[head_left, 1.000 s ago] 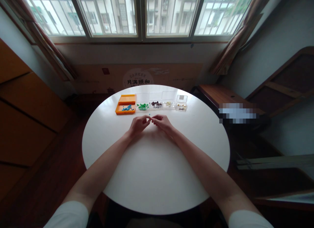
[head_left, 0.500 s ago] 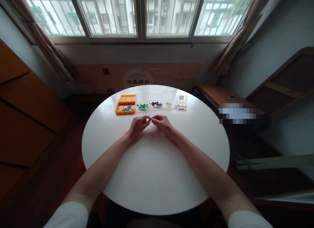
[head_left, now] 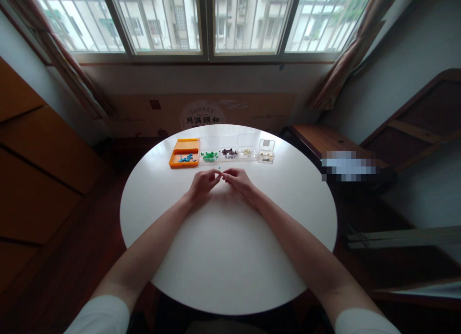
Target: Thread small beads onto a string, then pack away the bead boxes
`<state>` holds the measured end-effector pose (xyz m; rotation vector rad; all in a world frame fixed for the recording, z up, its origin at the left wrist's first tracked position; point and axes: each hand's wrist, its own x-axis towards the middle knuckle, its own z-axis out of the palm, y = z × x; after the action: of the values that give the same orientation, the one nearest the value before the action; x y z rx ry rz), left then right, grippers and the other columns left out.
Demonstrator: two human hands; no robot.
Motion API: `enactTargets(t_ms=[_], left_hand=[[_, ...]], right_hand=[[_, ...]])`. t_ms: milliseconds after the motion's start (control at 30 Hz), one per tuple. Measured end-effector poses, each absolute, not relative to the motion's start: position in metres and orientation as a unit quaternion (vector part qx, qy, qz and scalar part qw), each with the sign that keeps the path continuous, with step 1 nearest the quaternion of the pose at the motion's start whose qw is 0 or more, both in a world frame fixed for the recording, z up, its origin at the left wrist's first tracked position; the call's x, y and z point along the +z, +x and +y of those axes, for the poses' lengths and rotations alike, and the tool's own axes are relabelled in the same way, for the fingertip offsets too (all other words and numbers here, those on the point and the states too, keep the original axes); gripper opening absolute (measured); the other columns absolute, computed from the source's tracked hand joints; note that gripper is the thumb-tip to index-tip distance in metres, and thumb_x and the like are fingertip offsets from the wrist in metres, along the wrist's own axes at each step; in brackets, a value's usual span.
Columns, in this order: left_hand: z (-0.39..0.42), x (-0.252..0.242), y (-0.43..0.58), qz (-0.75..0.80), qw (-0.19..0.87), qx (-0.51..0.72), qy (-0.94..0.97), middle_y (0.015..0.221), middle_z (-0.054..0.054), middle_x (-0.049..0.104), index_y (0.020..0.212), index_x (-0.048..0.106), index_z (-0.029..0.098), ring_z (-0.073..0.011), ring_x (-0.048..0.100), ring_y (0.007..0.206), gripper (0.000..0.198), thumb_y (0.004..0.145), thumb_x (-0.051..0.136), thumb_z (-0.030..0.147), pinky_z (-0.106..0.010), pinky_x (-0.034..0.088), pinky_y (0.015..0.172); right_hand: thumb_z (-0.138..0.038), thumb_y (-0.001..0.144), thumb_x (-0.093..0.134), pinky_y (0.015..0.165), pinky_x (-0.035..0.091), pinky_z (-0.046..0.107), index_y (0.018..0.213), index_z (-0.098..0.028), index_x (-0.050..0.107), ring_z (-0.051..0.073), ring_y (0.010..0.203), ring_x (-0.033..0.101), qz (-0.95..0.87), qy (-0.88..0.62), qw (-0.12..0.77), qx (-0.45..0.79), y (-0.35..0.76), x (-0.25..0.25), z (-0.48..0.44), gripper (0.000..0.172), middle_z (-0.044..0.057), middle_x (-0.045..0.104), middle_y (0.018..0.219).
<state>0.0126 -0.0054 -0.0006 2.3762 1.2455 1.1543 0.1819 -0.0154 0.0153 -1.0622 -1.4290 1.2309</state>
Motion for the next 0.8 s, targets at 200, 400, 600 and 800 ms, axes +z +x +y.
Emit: enactTargets(t_ms=[200,400,600,800], left_hand=[[-0.0051,-0.0017,0.0129,0.423,0.108,0.394,0.808,0.05,0.004,0.053,0.087,0.068,0.018,-0.006,0.044,0.046,0.022,0.081,0.055,0.035,-0.017,0.033,0.05],[-0.0054,-0.0015,0.0128,0.423,0.104,0.393,0.81,0.05,0.004,0.053,0.086,0.068,0.018,-0.0061,0.044,0.046,0.022,0.082,0.054,0.035,-0.017,0.033,0.05],[-0.0056,-0.0011,0.0125,0.423,0.105,0.39,0.811,0.051,0.004,0.054,0.087,0.068,0.018,-0.0059,0.044,0.046,0.022,0.082,0.054,0.035,-0.017,0.033,0.05],[-0.0056,-0.0008,0.0121,0.421,0.109,0.389,0.812,0.05,0.004,0.053,0.087,0.068,0.018,-0.0059,0.044,0.046,0.022,0.082,0.054,0.035,-0.017,0.033,0.05]], right_hand=[[-0.041,0.063,0.069,0.054,0.04,0.024,0.074,-0.013,0.067,0.01,0.056,0.05,-0.586,-0.432,0.469,0.501,0.1819,0.0154,-0.0157,0.03,0.003,0.061,0.061],[-0.039,0.064,0.068,0.054,0.039,0.025,0.074,-0.013,0.067,0.01,0.056,0.05,-0.588,-0.427,0.47,0.501,0.1821,0.0143,-0.0152,0.028,0.002,0.06,0.061],[-0.037,0.064,0.068,0.054,0.039,0.024,0.075,-0.013,0.067,0.01,0.056,0.049,-0.59,-0.428,0.466,0.502,0.1824,0.0132,-0.0146,0.026,0.002,0.06,0.062],[-0.036,0.064,0.067,0.054,0.039,0.025,0.074,-0.012,0.067,0.01,0.055,0.049,-0.589,-0.427,0.47,0.5,0.1825,0.0122,-0.0143,0.025,0.002,0.06,0.061]])
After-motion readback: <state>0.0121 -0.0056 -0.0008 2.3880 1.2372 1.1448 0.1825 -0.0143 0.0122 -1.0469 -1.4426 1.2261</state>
